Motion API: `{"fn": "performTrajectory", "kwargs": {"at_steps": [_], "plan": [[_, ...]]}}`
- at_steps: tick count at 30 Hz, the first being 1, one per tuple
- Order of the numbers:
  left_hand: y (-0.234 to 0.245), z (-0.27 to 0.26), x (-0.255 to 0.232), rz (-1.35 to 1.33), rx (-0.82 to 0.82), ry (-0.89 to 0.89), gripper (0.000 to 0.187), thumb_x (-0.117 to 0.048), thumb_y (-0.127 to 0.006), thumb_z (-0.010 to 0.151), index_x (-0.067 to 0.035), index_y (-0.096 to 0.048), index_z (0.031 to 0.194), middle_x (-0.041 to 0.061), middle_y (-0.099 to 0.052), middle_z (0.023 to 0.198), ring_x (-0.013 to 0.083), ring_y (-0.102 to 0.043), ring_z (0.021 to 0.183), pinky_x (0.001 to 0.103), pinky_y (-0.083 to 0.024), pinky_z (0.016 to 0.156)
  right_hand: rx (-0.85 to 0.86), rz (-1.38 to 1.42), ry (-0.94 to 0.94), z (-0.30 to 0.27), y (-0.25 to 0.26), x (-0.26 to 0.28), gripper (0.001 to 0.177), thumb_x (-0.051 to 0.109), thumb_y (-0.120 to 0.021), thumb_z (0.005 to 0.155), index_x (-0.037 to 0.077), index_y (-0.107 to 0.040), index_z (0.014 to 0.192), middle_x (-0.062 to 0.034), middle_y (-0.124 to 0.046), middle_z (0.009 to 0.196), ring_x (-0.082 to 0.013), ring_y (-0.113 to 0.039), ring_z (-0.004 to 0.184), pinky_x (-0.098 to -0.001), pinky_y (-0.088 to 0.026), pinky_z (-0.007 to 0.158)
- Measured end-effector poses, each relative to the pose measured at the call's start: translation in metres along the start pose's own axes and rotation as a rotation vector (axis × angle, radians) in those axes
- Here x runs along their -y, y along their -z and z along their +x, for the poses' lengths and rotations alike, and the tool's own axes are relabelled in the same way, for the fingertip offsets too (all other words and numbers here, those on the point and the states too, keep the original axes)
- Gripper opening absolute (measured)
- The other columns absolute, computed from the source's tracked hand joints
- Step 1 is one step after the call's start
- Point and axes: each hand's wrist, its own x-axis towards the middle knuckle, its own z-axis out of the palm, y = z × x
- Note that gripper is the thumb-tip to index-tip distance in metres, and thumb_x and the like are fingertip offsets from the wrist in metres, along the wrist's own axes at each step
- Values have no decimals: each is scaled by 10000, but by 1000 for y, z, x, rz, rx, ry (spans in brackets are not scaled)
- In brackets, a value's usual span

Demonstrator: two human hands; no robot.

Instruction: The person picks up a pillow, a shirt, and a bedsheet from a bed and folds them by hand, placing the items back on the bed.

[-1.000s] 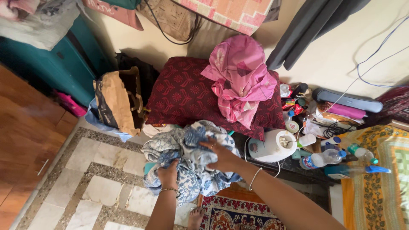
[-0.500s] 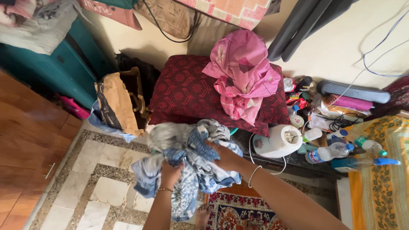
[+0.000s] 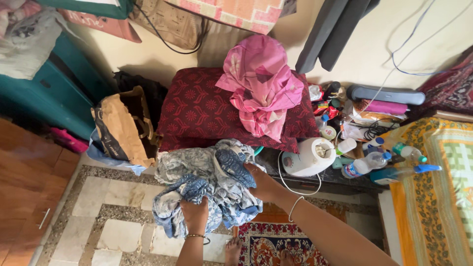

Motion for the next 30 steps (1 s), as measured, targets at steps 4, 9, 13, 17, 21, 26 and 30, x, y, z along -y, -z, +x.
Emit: {"fn": "performTrajectory", "kwargs": {"at_steps": [4,9,13,17,21,26,30], "plan": [[21,-23,-35,-72,-75,-117,957,-308,-825,767,192,-322,1409,369,-450,1400,484,-476,1302,492,-388,1116,-58,118,-106,-13,12,8,855,43,-690,792,38,-300,1552,-229,-412,1569,-343,-419,1460,-385,-323,1204],[43,-41,-85,-73,-86,-335,812,-212,-792,790,117,-385,1411,311,-479,1397,453,-466,1331,485,-373,1153,-4,89,-197,-20,13,6,931,124,-731,802,87,-235,1590,-248,-439,1538,-362,-443,1435,-394,-337,1197],[35,-50,-114,-179,168,-310,923,-296,-795,775,67,-320,1479,279,-371,1513,427,-462,1353,452,-436,1120,71,54,-145,-25,3,-4,984,170,-742,811,132,-175,1613,-241,-393,1578,-376,-428,1436,-418,-336,1182],[-41,-36,-122,-124,310,-318,1116,-389,-898,819,154,-188,1487,365,-390,1451,473,-486,1315,487,-431,1090,136,89,-201,-30,-8,-12,1001,109,-658,761,160,-191,1644,-246,-451,1549,-373,-498,1402,-411,-399,1168],[-103,-4,-120,-95,450,-29,906,-305,-781,795,104,-336,1469,283,-662,1198,413,-796,1041,434,-636,870,133,66,-103,-43,-6,-10,988,85,-685,758,145,-203,1619,-245,-428,1563,-392,-451,1425,-431,-361,1186],[-58,29,-174,-414,365,-415,213,-139,-673,837,-34,-645,1021,142,-693,930,267,-663,836,407,-524,782,26,113,-224,-69,13,1,879,107,-707,853,171,-263,1608,-232,-468,1483,-370,-463,1410,-448,-373,1182],[63,79,-214,-502,206,-606,291,-221,-554,898,12,-686,1012,162,-715,952,290,-651,872,382,-512,809,-268,310,-183,-72,23,-24,725,33,-666,809,96,-419,1487,-162,-518,1488,-314,-573,1317,-421,-547,1031]]}}
